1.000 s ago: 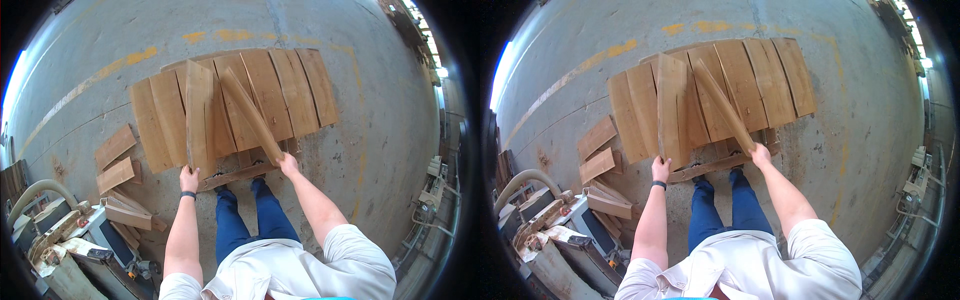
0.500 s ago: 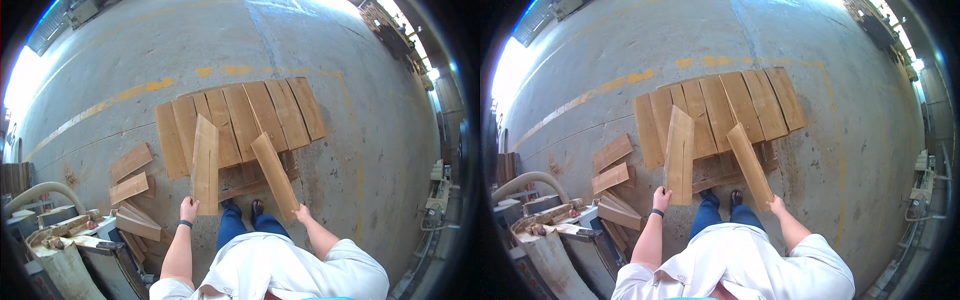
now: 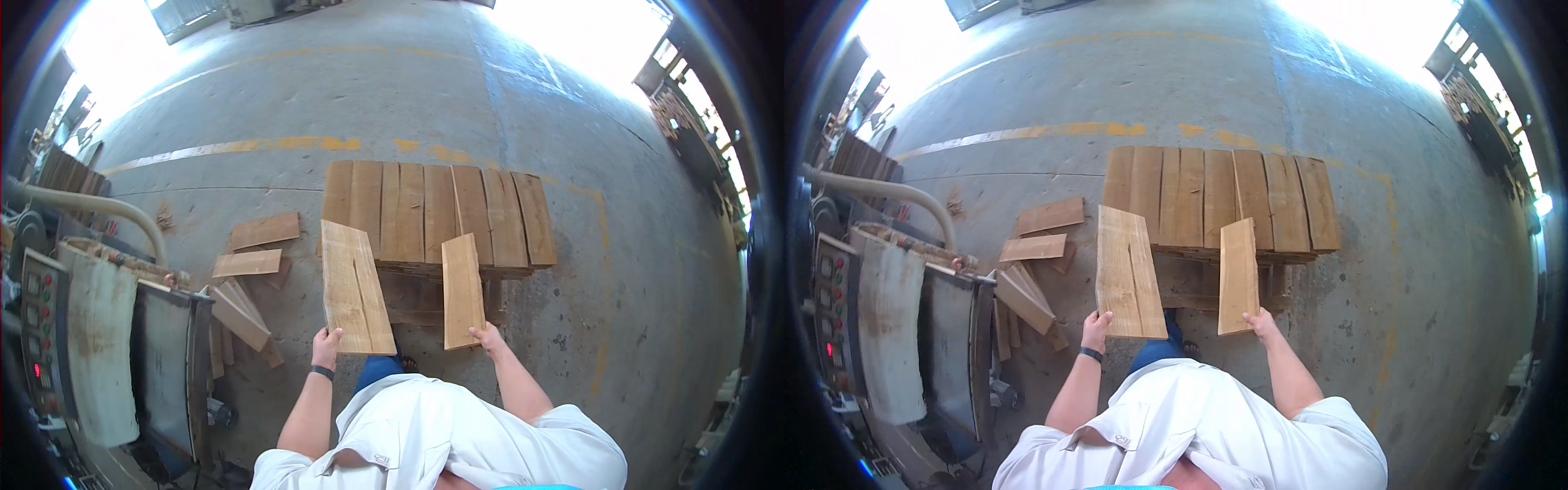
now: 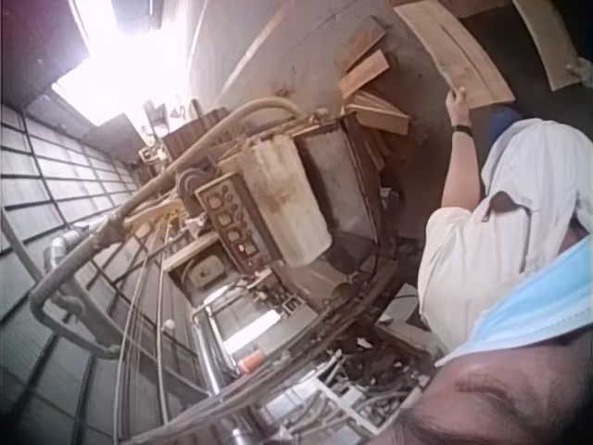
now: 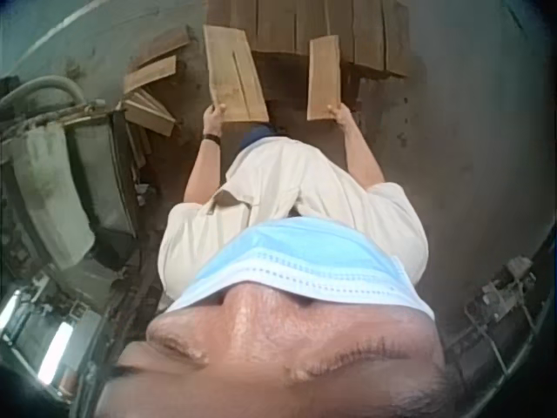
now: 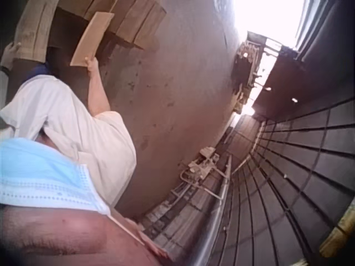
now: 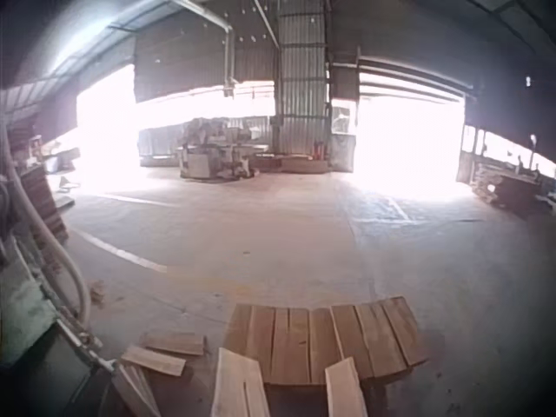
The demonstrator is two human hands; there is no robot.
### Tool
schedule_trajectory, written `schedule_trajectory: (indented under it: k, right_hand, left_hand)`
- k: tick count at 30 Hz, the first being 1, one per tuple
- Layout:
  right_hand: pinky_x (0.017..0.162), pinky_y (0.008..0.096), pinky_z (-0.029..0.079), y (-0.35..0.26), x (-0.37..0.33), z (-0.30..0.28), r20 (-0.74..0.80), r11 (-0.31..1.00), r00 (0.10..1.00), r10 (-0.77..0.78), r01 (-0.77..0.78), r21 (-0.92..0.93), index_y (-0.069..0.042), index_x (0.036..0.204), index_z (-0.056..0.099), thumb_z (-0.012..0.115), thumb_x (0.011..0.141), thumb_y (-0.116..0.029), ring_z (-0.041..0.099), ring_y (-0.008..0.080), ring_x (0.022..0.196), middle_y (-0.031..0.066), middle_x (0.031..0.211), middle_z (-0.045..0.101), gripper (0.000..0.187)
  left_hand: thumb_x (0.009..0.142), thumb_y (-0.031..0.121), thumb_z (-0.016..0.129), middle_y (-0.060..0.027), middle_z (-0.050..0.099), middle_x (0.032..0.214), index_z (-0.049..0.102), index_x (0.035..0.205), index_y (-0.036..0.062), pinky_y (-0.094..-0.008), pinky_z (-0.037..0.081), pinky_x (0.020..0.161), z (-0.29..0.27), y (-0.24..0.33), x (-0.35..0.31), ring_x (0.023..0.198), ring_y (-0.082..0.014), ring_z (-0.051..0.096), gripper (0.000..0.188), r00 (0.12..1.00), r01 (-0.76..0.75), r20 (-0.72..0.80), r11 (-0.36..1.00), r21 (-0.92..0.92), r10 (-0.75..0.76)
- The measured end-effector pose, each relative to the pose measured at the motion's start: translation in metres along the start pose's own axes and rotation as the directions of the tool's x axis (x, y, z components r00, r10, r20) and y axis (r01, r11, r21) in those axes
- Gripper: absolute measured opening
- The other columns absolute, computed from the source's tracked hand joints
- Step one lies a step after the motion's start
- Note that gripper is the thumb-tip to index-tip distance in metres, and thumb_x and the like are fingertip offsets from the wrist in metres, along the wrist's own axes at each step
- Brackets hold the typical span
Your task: The person repeatedly picks up wooden planks from a stack and feeds them into a machine by hand.
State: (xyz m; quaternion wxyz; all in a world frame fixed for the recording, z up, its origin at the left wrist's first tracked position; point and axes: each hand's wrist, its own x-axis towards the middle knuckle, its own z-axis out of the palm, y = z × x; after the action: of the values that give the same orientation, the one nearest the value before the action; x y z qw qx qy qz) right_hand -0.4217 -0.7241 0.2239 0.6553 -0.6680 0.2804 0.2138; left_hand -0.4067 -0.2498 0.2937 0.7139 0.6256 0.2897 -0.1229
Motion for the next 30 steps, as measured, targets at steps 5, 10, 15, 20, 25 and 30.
schedule_trajectory:
  k: [5,10,15,20,25,30]
  right_hand:
    - [0.096,0.0365,0.049,0.001,-0.045,0.020,0.054,1.000,0.998,-0.009,0.009,-0.002,0.001,0.127,0.058,0.069,0.091,-0.010,0.064,0.0212,0.106,0.0107,0.117,0.068,0.039]
    - [0.095,0.0337,0.049,0.007,-0.080,0.058,0.187,0.995,0.979,-0.083,0.071,0.071,0.002,0.126,0.056,0.070,0.090,-0.006,0.064,0.0191,0.105,0.0082,0.114,0.068,0.040]
    - [0.097,0.0326,0.047,-0.010,-0.103,0.126,0.398,0.987,0.903,-0.160,0.155,0.044,0.002,0.129,0.053,0.071,0.091,-0.011,0.062,0.0187,0.107,0.0070,0.117,0.066,0.044]
    - [0.098,0.0320,0.047,-0.056,-0.140,0.238,0.630,0.955,0.748,-0.209,0.295,-0.033,0.002,0.133,0.051,0.073,0.091,-0.020,0.061,0.0169,0.109,0.0068,0.121,0.065,0.053]
    - [0.097,0.0309,0.047,-0.073,-0.172,0.383,0.797,0.945,0.583,-0.155,0.323,-0.052,0.001,0.135,0.051,0.074,0.091,-0.021,0.061,0.0151,0.110,0.0056,0.121,0.065,0.055]
    - [0.099,0.0331,0.046,-0.070,-0.203,0.530,0.917,0.934,0.399,0.004,0.327,-0.146,0.001,0.136,0.051,0.074,0.090,-0.021,0.061,0.0168,0.111,0.0065,0.122,0.064,0.056]
  left_hand:
    - [0.090,0.012,0.065,-0.0068,0.068,0.106,0.060,0.121,-0.0059,-0.0318,0.052,0.087,-0.030,-0.024,-0.100,0.093,-0.0164,0.065,0.036,0.986,-0.087,-0.160,0.956,-0.280,0.043]
    - [0.091,0.011,0.064,-0.0082,0.068,0.110,0.060,0.123,-0.0053,-0.0320,0.051,0.090,-0.081,-0.026,-0.175,0.098,-0.0176,0.065,0.036,0.942,-0.222,-0.322,0.892,-0.394,0.092]
    - [0.093,0.010,0.063,-0.0085,0.067,0.116,0.058,0.125,-0.0051,-0.0316,0.049,0.094,-0.142,-0.006,-0.235,0.104,-0.0175,0.064,0.036,0.832,-0.433,-0.530,0.787,-0.438,0.163]
    - [0.093,0.013,0.065,-0.0079,0.066,0.117,0.057,0.126,-0.0023,-0.0337,0.051,0.094,-0.242,-0.030,-0.274,0.105,-0.0192,0.065,0.038,0.684,-0.597,-0.697,0.715,-0.364,0.217]
    - [0.093,0.014,0.066,-0.0086,0.065,0.121,0.054,0.129,-0.0021,-0.0351,0.051,0.096,-0.341,-0.064,-0.312,0.108,-0.0213,0.064,0.041,0.622,-0.633,-0.765,0.684,-0.364,0.168]
    - [0.094,0.015,0.066,-0.0099,0.063,0.125,0.052,0.131,-0.0033,-0.0360,0.051,0.097,-0.431,-0.116,-0.340,0.111,-0.0227,0.064,0.043,0.655,-0.567,-0.755,0.676,-0.470,0.026]
